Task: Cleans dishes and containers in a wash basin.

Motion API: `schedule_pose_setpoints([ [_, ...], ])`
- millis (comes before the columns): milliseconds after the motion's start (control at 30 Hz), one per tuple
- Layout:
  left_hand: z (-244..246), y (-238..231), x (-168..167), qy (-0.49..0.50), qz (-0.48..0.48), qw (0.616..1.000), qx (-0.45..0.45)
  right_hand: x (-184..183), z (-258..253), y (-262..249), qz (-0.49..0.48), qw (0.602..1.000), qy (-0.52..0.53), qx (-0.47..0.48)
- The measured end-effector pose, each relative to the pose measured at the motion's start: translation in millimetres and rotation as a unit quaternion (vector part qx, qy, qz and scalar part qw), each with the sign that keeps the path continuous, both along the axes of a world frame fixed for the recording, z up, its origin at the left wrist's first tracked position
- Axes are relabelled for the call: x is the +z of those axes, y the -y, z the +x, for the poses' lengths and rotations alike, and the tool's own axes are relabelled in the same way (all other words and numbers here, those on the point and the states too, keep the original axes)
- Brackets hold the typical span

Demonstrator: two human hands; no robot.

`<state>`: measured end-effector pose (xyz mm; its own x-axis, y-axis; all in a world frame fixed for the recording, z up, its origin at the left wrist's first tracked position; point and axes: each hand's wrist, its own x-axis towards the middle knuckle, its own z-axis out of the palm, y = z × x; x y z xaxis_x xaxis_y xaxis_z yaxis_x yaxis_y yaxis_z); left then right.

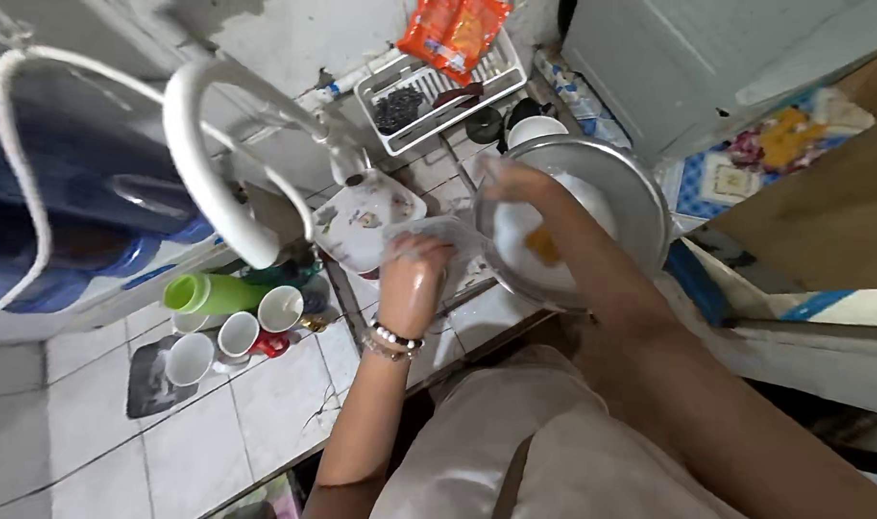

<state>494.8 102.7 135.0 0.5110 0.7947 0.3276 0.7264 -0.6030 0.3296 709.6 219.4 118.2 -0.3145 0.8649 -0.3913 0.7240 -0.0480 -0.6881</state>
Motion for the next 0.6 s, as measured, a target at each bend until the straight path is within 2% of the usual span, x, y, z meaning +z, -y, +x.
schedule_pose_setpoints([
  [67, 38.1, -19.0, -3.2, -0.064, -0.045, 0.995, -0.068, -38.6, 45.6, 42.4, -0.032, 0.987, 0.146, 0.059],
  [100, 59.7, -29.4, -8.3, -0.111, -0.073, 0.986, -0.099, -62.8, 60.2, 62.5, -0.051, 0.979, 0.184, 0.069],
  [167, 102.9, -45.3, -23.0, -0.224, -0.157, 0.951, -0.146, -95.5, 82.0, 89.1, -0.082, 0.974, 0.205, 0.054],
  [233, 137.3, -58.3, -47.7, -0.32, -0.267, 0.896, -0.156, -108.3, 107.1, 95.4, -0.096, 0.973, 0.208, 0.009],
  [267, 146.4, -64.5, -67.2, -0.325, -0.316, 0.878, -0.155, -111.0, 120.0, 94.4, -0.097, 0.973, 0.209, -0.015],
  [333, 153.9, -77.5, -103.1, -0.293, -0.35, 0.878, -0.144, -109.0, 140.4, 88.1, -0.078, 0.978, 0.186, -0.059],
  [400, 174.7, -88.2, -105.4, -0.28, -0.404, 0.866, -0.09, -104.7, 146.0, 84.9, -0.041, 0.983, 0.143, -0.111],
  [500, 198.9, -101.7, -114.0, -0.223, -0.417, 0.879, 0.057, -98.4, 127.4, 86.1, -0.011, 0.98, 0.097, -0.175],
  [533, 204.6, -104.8, -117.5, -0.214, -0.425, 0.875, 0.094, -94.3, 120.2, 84.8, -0.024, 0.98, 0.1, -0.171],
  [600, 213.5, -106.8, -118.5, -0.221, -0.458, 0.854, 0.106, -92.8, 111.8, 83.1, -0.052, 0.981, 0.136, -0.13],
])
